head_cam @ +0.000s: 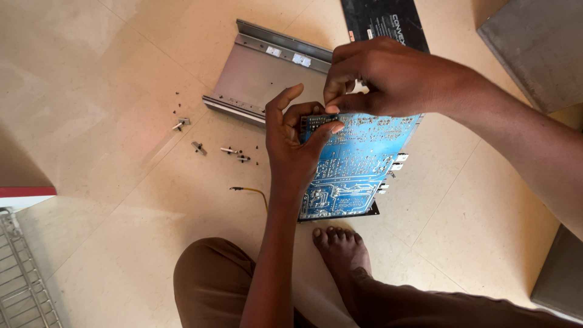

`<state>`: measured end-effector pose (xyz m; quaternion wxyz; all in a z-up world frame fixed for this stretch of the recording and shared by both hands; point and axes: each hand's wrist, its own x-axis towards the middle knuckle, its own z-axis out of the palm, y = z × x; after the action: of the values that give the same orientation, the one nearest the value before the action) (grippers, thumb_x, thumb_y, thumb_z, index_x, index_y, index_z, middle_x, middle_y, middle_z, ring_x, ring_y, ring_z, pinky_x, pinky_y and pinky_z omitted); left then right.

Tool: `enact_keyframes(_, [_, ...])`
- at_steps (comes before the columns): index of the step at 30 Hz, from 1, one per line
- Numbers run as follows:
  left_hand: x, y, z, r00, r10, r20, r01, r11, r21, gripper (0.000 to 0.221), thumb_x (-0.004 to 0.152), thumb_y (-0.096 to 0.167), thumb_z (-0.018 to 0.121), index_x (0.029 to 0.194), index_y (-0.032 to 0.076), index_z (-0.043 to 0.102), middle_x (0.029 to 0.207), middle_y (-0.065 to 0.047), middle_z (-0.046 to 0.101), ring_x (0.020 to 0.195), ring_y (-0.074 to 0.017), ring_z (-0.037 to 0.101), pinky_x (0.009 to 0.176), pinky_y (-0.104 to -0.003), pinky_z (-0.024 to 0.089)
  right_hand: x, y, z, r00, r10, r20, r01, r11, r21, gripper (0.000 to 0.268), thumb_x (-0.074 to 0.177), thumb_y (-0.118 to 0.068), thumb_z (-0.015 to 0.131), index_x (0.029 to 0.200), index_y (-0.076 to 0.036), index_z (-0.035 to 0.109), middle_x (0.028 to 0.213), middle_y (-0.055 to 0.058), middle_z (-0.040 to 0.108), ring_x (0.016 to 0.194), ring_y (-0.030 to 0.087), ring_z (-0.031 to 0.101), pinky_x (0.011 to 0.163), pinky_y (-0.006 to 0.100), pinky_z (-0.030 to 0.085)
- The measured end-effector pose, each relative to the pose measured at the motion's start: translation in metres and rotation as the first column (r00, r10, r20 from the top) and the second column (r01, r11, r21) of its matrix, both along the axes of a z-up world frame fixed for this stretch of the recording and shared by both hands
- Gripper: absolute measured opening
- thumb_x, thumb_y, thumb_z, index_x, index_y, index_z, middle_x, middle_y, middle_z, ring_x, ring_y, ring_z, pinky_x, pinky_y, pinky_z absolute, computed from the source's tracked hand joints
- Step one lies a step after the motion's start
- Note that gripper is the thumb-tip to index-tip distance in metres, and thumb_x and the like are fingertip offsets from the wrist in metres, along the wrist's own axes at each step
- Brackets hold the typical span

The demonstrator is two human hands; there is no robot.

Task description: The person removes a circuit board from a metal casing, turns it over, and uses a screwdriver to secure or remove screws from the components while sitting on the floor.

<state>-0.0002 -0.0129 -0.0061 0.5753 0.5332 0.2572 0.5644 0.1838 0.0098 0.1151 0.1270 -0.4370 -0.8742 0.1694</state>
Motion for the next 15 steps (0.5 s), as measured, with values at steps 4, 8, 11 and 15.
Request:
enact_keyframes(4, [0.0004,-0.0020,0.0027,1.000,-0.012,0.000,0.012,0.999,-0.033,0.065,0.088,-0.003,0.081,0.140,0.007,0.044,0.111,-0.014,0.068,0.101,-0.0158,0.069,0.087,-0.028,0.060,0.0008,-0.0005,-0.0032,0.996,0.058,-0.074,-0.055,0.998,0.036,0.014,0.088,-0.014,0.078,0.092,-0.002,0.075,0.088,0.010,0.070,0.083,0.021,0.072,0.069,0.035,0.059])
enact_keyframes(8, [-0.0037,-0.0022,0.0023,0.998,-0.005,-0.063,0.007,1.000,0.029,0.061,0.089,-0.003,0.082,0.136,0.005,0.044,0.113,-0.014,0.068,0.106,-0.0167,0.068,0.091,-0.029,0.060,0.0005,-0.0011,-0.0060,0.997,0.052,-0.058,-0.050,0.998,0.029,0.012,0.088,-0.013,0.078,0.092,-0.002,0.076,0.087,0.009,0.071,0.079,0.020,0.072,0.066,0.033,0.059])
enact_keyframes(11, [-0.0050,-0.0044,-0.0014,0.997,-0.016,-0.077,0.018,0.999,0.029,0.060,0.089,-0.004,0.082,0.135,0.003,0.044,0.114,-0.016,0.067,0.108,-0.0174,0.068,0.093,-0.029,0.060,-0.0008,-0.0034,-0.0052,0.999,0.014,-0.039,-0.015,1.000,-0.015,0.013,0.088,-0.014,0.078,0.091,-0.002,0.076,0.085,0.009,0.072,0.077,0.020,0.072,0.065,0.034,0.058])
enact_keyframes(15, [-0.0070,-0.0035,-0.0015,0.996,-0.093,-0.016,0.091,0.994,-0.065,0.055,0.090,-0.003,0.075,0.134,0.004,0.043,0.112,-0.016,0.067,0.105,-0.0179,0.071,0.094,-0.030,0.063,-0.0041,-0.0048,-0.0024,0.997,0.011,-0.072,-0.016,0.998,-0.062,0.013,0.088,-0.014,0.077,0.092,-0.002,0.076,0.085,0.009,0.072,0.074,0.019,0.072,0.061,0.033,0.058])
